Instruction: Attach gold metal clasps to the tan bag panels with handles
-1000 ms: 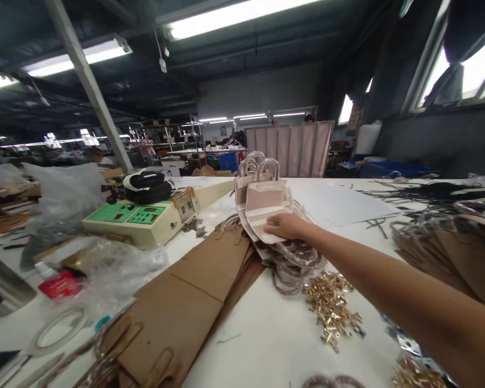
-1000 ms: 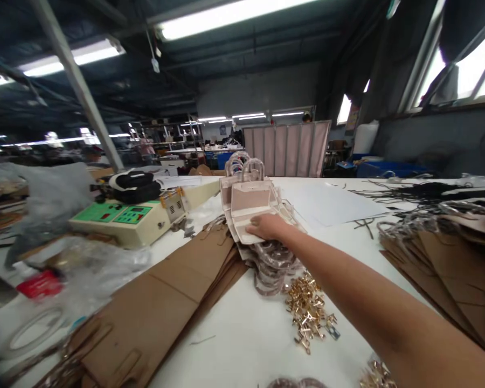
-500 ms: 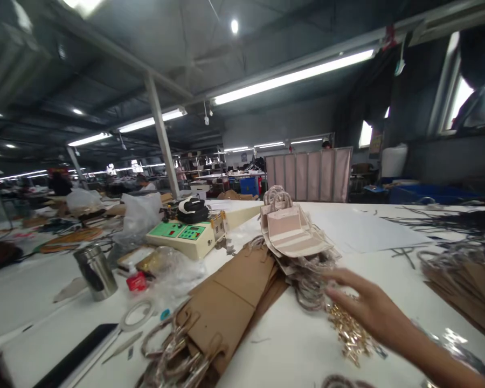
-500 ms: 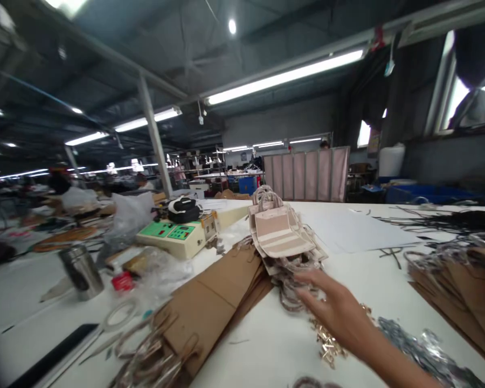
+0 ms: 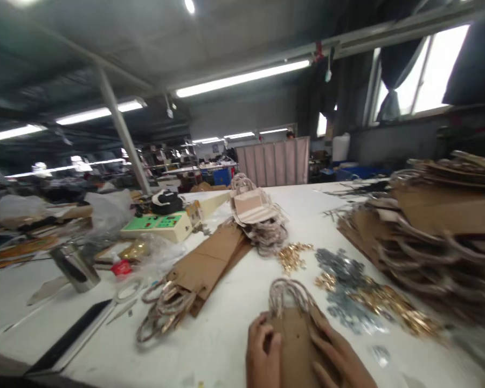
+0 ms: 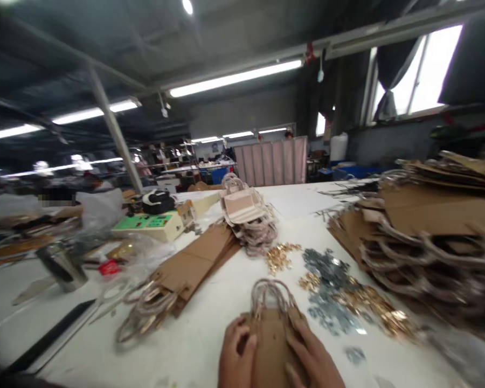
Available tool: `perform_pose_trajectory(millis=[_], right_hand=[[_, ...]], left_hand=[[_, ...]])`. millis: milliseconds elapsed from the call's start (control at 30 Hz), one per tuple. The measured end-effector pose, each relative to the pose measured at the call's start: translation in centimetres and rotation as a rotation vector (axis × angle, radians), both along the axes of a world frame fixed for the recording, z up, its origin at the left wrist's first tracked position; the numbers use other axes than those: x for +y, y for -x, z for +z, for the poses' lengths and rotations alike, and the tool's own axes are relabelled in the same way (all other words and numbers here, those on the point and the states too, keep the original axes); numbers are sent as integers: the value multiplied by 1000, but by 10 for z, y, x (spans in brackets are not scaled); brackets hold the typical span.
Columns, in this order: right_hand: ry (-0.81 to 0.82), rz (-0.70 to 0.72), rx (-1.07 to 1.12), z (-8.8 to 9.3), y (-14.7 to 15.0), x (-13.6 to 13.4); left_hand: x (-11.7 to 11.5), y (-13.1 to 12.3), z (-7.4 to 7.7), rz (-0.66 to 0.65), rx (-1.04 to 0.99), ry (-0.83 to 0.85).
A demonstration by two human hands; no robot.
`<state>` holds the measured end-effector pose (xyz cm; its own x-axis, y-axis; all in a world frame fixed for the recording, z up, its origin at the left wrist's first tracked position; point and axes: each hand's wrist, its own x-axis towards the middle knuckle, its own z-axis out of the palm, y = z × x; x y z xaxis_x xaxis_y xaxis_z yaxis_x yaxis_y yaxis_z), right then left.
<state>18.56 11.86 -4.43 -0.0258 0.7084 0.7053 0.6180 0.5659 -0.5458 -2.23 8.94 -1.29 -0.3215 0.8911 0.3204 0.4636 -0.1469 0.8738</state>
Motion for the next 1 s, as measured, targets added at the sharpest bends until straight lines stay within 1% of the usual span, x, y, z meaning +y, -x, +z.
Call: perform_pose_trajectory(millis=[67, 100, 133, 200, 267, 367, 500, 600, 733, 800, 900, 1000], right_hand=[[56, 46, -97, -7, -11, -27], [88, 60, -125, -7, -14, -35], [123, 64, -131, -4, -17, -38], [184, 67, -97, 7, -23, -32], [222, 46, -68, 21, -33, -13], [285, -82, -141, 37, -55, 28], [382, -214, -257, 46, -84, 84], [441, -263, -354, 50, -95, 112], [499, -210, -488, 53, -100, 134], [534, -199, -517, 53, -101, 142], [557, -192, -506, 52, -100, 151], [530, -180, -428, 55, -99, 152]], left_hand=[[4, -1, -8, -47, 53, -21], [5, -1, -11, -53, 81, -37], [6, 1, -14, -60, 112, -48], [6, 4, -17, -58, 172, -78], [6, 6, -19, -34, 223, -117], [4, 5, -19, 29, 279, -192], [1, 1, -17, 66, 320, -257], [-1, 2, -17, 87, 322, -266], [1, 4, -23, 78, 337, -255], [2, 4, -27, 108, 337, -276], [1, 3, -29, 170, 361, -304], [-3, 3, -25, 146, 406, -256]])
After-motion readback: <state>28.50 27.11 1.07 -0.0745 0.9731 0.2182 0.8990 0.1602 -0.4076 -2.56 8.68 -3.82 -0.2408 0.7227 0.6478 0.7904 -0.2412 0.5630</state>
